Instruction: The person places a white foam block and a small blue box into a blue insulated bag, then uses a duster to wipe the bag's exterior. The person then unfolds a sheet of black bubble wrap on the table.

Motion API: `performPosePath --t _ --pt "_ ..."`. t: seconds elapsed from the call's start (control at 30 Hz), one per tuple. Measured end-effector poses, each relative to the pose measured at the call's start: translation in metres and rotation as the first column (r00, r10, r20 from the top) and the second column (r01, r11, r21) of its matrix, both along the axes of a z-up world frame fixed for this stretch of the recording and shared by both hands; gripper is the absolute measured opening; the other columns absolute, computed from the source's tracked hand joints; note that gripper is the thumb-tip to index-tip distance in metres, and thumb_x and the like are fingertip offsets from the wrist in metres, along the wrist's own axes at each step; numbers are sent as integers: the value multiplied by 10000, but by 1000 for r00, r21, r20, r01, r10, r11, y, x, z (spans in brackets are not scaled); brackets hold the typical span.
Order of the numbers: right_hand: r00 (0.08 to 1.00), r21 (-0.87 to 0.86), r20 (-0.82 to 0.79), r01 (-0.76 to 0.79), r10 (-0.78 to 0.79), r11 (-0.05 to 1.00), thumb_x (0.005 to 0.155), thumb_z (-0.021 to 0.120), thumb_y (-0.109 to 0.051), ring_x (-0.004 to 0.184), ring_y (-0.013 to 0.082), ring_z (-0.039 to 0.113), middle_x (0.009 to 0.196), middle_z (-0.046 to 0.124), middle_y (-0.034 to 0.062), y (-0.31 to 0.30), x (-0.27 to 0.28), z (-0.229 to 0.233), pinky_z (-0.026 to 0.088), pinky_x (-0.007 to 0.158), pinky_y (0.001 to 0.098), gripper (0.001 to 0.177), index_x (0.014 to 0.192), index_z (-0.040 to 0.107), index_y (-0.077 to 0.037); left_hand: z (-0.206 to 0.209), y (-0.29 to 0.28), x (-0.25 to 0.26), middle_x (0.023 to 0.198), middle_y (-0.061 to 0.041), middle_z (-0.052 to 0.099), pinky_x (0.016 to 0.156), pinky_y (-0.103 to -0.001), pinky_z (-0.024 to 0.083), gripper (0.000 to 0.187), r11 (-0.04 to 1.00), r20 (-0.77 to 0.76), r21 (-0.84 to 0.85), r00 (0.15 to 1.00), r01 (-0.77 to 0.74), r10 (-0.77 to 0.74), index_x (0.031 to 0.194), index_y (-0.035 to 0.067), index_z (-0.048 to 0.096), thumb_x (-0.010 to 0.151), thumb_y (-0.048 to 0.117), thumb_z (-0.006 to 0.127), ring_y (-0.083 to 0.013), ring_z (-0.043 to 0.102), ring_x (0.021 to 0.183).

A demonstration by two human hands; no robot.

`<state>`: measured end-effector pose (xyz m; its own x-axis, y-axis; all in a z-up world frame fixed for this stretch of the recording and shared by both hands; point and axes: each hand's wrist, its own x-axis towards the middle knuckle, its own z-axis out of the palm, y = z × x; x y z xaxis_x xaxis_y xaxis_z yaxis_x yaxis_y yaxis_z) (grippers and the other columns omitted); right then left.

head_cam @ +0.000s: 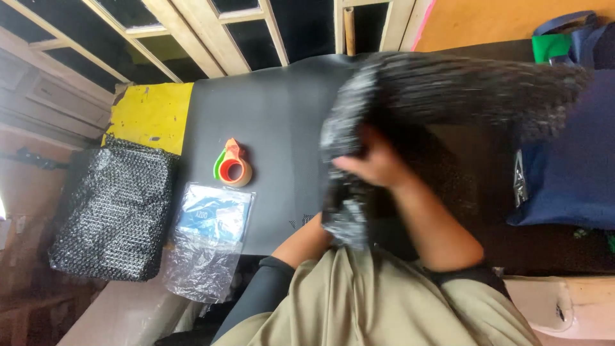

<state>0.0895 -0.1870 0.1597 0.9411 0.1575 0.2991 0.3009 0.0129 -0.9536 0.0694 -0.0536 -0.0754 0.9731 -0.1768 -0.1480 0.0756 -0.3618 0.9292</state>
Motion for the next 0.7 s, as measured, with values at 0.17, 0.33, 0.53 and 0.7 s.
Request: performPosePath --t 0.17,0.33,0.53,0.7 --pt "857 -530 -463 -470 224 706 860 686 -724 1576 363 179 1670 266 241 78 15 -58 -79 1269 553 1125 1655 205 -89 -61 133 -12 1370 -146 567 1105 -470 421 741 778 463 462 864 -426 198 1406 199 557 724 236 845 -343 533 1305" --pt "735 -414 -591 -630 332 657 984 566 -614 1544 389 251 1625 356 233 78 -12 -68 131 1288 558 876 1632 272 -104 -64 249 -18 1373 -193 544 1054 -557 437 828 414 728 553 661 -723 180 1294 131 616 530 174 933 -430 527 1286" --pt "824 -540 -492 -543 282 643 956 683 -361 1464 373 409 1492 553 184 23 -49 -68 301 1230 529 637 1520 495 -132 -64 323 -15 1515 -164 454 945 -574 539 667 354 595 660 749 -662 291 1203 228 675 586 269 925 -496 548 1282" --pt "946 -567 -322 -179 -17 804 908 748 -186 1290 296 622 1248 740 105 -56 -71 -132 430 1145 463 383 1286 731 -132 -60 320 1 1438 -177 523 781 -527 593 431 386 721 539 647 -748 247 1093 249 720 694 271 882 -458 660 1108"
